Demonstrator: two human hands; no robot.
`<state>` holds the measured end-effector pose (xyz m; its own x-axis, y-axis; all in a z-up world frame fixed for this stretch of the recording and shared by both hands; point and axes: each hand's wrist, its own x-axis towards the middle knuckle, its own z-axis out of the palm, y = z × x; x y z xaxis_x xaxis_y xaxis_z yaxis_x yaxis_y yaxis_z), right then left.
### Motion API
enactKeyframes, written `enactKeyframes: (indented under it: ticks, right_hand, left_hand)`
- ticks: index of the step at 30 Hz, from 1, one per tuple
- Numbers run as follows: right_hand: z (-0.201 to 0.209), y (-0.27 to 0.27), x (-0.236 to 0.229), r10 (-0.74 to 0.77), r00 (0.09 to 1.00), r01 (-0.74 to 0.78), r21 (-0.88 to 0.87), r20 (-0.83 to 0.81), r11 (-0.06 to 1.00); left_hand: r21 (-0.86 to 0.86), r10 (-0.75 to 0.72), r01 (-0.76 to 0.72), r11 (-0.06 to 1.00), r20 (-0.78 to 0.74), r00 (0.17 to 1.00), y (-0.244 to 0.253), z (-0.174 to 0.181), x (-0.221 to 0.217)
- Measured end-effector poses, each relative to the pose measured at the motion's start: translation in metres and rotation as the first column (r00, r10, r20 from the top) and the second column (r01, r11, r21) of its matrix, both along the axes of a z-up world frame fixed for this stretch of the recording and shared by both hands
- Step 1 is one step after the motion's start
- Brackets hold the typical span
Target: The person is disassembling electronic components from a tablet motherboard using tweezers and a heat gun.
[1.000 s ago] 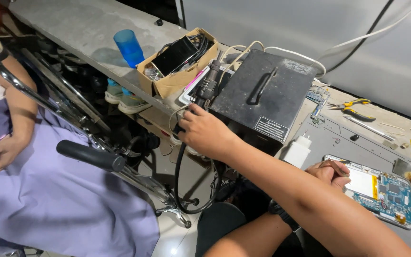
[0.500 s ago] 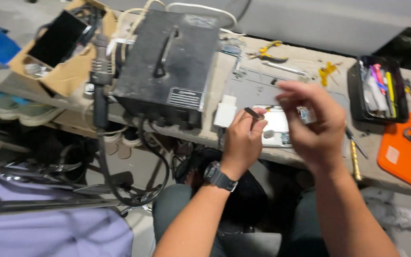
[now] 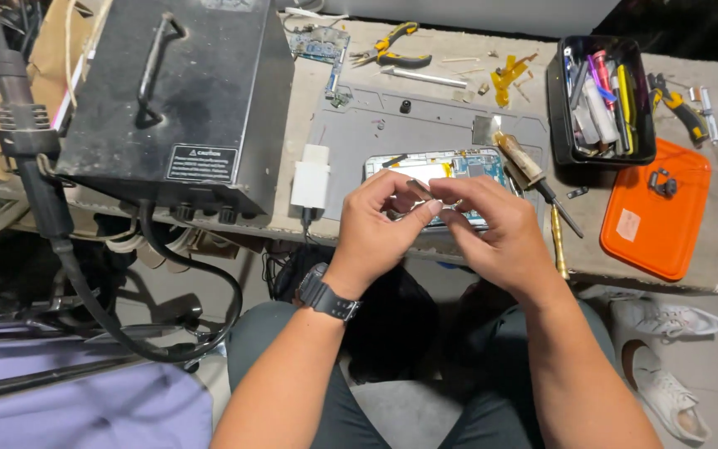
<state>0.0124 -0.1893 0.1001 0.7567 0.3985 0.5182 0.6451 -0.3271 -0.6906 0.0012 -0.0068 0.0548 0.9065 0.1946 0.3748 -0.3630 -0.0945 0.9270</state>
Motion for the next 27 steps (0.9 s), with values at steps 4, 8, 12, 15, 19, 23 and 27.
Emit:
enactKeyframes:
  ticks: [4, 8, 12, 15, 19, 23, 27]
  right_hand:
    - [-0.015, -0.007, 0.004, 0.005, 1.0, -0.005, 0.022, -0.023, 1.0]
    - [-0.02, -0.011, 0.006, -0.009, 0.999, 0.012, 0.063, -0.049, 0.998]
    - [-0.036, -0.017, 0.013, 0.049, 0.978, 0.003, 0.247, -0.204, 0.969]
    - [-0.033, -0.015, 0.011, 0.01, 0.977, 0.032, 0.188, -0.214, 0.982]
    - [-0.036, -0.012, 0.01, -0.089, 0.994, 0.09, 0.021, -0.06, 0.996]
    - [-0.04, -0.01, 0.01, -0.137, 0.99, 0.137, -0.023, -0.025, 0.99]
    - [-0.042, -0.007, 0.01, -0.141, 0.989, 0.14, -0.034, -0.039, 0.99]
  left_hand:
    - [-0.057, -0.044, 0.039, 0.998, -0.087, 0.995, -0.007, -0.003, 0.0]
    - [-0.033, -0.092, 0.089, 0.995, -0.097, 0.991, -0.004, -0.005, -0.002]
    - [-0.003, -0.035, 0.035, 0.999, -0.089, 0.995, 0.009, -0.008, 0.004]
    - [0.151, 0.09, -0.08, 0.985, -0.061, 0.994, 0.026, -0.011, 0.007]
    - [0.369, 0.159, -0.16, 0.916, 0.033, 0.987, 0.036, -0.004, 0.007]
    - [0.374, 0.141, -0.152, 0.915, 0.058, 0.988, 0.034, -0.004, 0.007]
    - [0.385, 0.125, -0.146, 0.911, 0.079, 0.989, 0.035, -0.005, 0.007]
